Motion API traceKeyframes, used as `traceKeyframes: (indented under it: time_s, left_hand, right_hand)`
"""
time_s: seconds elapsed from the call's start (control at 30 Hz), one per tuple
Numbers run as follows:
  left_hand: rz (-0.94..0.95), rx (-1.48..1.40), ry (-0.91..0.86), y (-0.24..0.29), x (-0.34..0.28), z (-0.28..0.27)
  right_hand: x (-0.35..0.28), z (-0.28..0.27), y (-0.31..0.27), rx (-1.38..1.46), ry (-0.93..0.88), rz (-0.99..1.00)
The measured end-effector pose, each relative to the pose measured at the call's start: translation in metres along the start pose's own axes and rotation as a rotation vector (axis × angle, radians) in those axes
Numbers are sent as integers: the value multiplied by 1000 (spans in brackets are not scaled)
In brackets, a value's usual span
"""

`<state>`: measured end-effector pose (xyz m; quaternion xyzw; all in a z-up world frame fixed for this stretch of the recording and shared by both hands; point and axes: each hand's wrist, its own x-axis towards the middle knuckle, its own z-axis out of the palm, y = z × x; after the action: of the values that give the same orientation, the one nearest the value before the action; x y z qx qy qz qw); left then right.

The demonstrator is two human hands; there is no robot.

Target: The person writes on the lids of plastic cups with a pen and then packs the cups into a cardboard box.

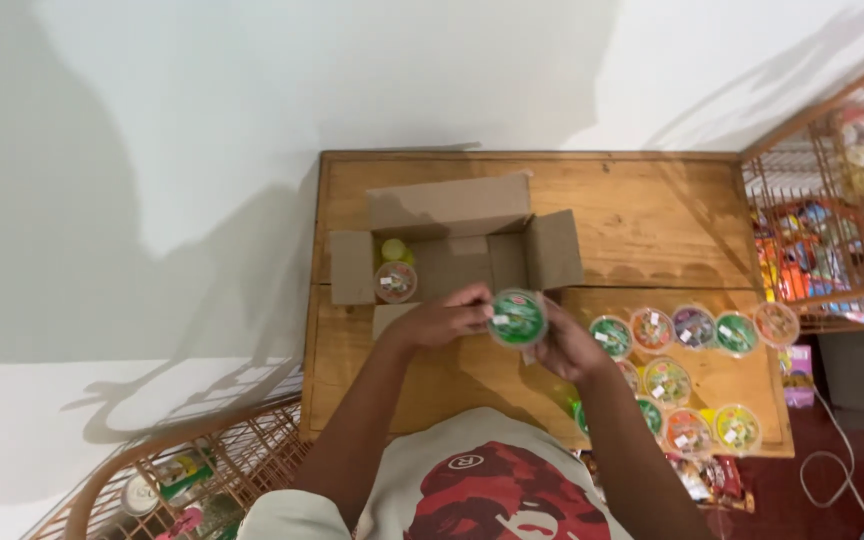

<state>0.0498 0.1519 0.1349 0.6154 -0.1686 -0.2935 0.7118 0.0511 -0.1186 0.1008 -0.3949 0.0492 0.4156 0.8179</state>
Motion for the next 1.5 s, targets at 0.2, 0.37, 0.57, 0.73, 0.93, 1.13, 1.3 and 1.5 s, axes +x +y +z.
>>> traceKeyframes:
  time_s: [0.2,0.37,0.57,0.73,0.93,1.13,1.3,1.5]
  left_hand:
    - [-70,656,674,-4,-33,-55]
    - [-274,913,858,-12,-48,-73]
    - [-314,1016,806,-26,-50,-83]
    - [-339,1002,783,-24,-52,-84]
    - [-260,1060,760,-29,-50,-90]
    - [-257,1082,756,-21,-55,-87]
    - [-272,1138,785,-10,-51,-84]
    - [-423,1161,733,-6,-42,-79]
  right_hand:
    - [65,63,-27,-246,255,-194]
    - [127,55,-5,-1101,181,-481]
    - [154,79,7,-1472,88,-445]
    - [157,88,15,-1476,45,-447]
    - [154,83,14,-1332,74,-381]
    - [151,89,17,-1382,96,-400]
    - [157,78,26,-1417,85,-563]
    - [158,77,28,-1418,130,-480]
